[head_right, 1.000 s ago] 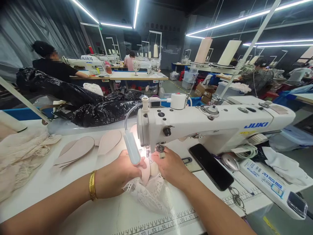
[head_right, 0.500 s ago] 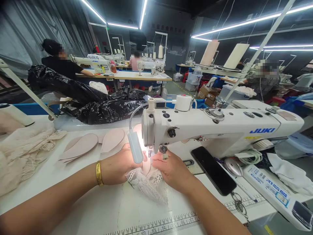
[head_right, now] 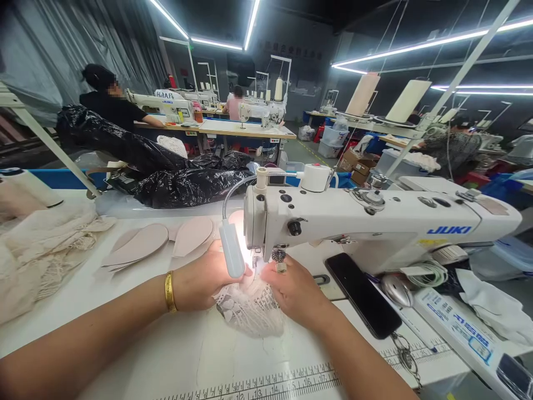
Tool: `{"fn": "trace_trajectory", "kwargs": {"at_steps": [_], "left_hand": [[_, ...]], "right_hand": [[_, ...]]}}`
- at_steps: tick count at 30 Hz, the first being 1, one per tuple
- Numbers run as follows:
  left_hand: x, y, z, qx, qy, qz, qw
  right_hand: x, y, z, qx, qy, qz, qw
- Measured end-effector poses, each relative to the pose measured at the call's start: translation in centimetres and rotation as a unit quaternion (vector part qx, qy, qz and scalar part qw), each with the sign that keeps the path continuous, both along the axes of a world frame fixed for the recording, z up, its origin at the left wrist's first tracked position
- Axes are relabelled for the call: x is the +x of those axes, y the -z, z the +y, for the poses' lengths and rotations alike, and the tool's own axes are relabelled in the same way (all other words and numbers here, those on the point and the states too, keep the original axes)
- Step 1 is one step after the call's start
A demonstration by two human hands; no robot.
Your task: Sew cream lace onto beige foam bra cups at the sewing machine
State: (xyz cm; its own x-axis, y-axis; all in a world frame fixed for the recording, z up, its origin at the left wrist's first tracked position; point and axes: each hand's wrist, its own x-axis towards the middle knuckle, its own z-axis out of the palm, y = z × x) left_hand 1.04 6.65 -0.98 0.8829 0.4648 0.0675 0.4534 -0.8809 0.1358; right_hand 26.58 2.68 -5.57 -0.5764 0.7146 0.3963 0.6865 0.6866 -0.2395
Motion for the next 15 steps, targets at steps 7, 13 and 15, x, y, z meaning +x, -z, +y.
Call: {"fn": "trace_trajectory", "kwargs": {"at_steps": [7,13,15], "left_hand": [[-0.01,0.78,0.84,-0.024,-0.016,-0.054,0.998],[0.20,0.73,0.68,-0.039,-0.021,-0.063,0.997],[0.27,0.55,0.51,-0.045,-0.018,-0.065,0.997]], "right_hand": [[0.41,-0.56,0.47,-0.025,0.043,0.098,0.994],[0.23,-0.84,0.44,-0.065,0.056,0.125,0.988],[0.16,-0.80,0.43,-0.063,0.057,0.124,0.989]]}}
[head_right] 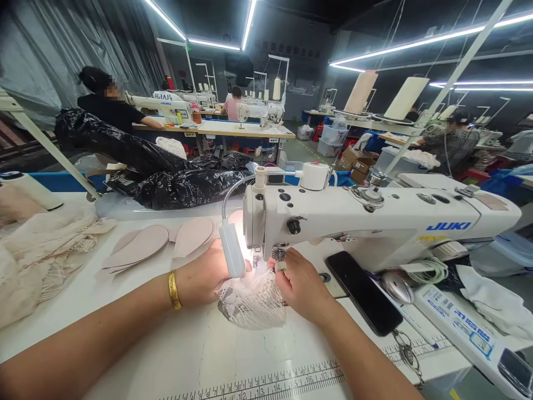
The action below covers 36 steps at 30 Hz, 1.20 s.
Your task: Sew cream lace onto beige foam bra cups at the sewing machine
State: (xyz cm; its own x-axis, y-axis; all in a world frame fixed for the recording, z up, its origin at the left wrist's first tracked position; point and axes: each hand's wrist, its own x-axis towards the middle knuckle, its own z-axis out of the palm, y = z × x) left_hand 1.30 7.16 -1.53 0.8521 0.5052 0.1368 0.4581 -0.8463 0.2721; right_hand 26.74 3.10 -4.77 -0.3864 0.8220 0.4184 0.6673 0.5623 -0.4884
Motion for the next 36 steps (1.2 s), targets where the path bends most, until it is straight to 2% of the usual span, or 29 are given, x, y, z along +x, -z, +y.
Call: {"fn": "trace_trajectory", "kwargs": {"at_steps": [4,8,13,16,18,21,27,31,34,36], "left_hand": [[-0.3,-0.3,-0.2,-0.027,0.005,-0.007,1.000],[-0.9,-0.5,-0.3,-0.028,-0.004,0.016,0.999],[-0.2,-0.9,-1.5,0.043,-0.120,0.113,0.985],[0.8,-0.8,-2.6,0.043,-0.148,0.145,0.977],[1.0,-0.7,-3.1,0.034,-0.146,0.148,0.978],[0.5,-1.1,-3.2,-0.003,-0.116,0.141,0.983],[-0.5,-2.1,-2.7,-0.040,-0.049,0.142,0.988],[-0.2,-1.0,-2.1,-0.003,-0.007,0.094,0.996],[-0.2,0.1,-1.6,0.028,-0.005,0.063,0.998],[-0.3,0.7,-1.2,0.039,-0.003,0.052,0.998]], "right_hand": [[0.1,0.2,0.1,0.013,0.016,-0.008,1.000],[0.1,0.1,-0.3,0.064,0.019,-0.026,0.997],[-0.7,-0.5,-1.1,0.080,-0.049,-0.062,0.994],[-1.4,0.0,-1.1,0.048,-0.116,-0.089,0.988],[-1.7,0.4,-0.9,0.033,-0.118,-0.111,0.986],[-1.5,0.7,-0.5,0.030,-0.073,-0.132,0.988],[-0.2,-0.8,-0.4,0.002,-0.044,-0.122,0.992],[0.4,-1.4,-0.1,-0.039,-0.061,-0.090,0.993],[0.5,-1.2,0.1,-0.080,-0.035,-0.049,0.995],[0.3,-0.7,0.3,-0.075,-0.039,-0.029,0.996]]}}
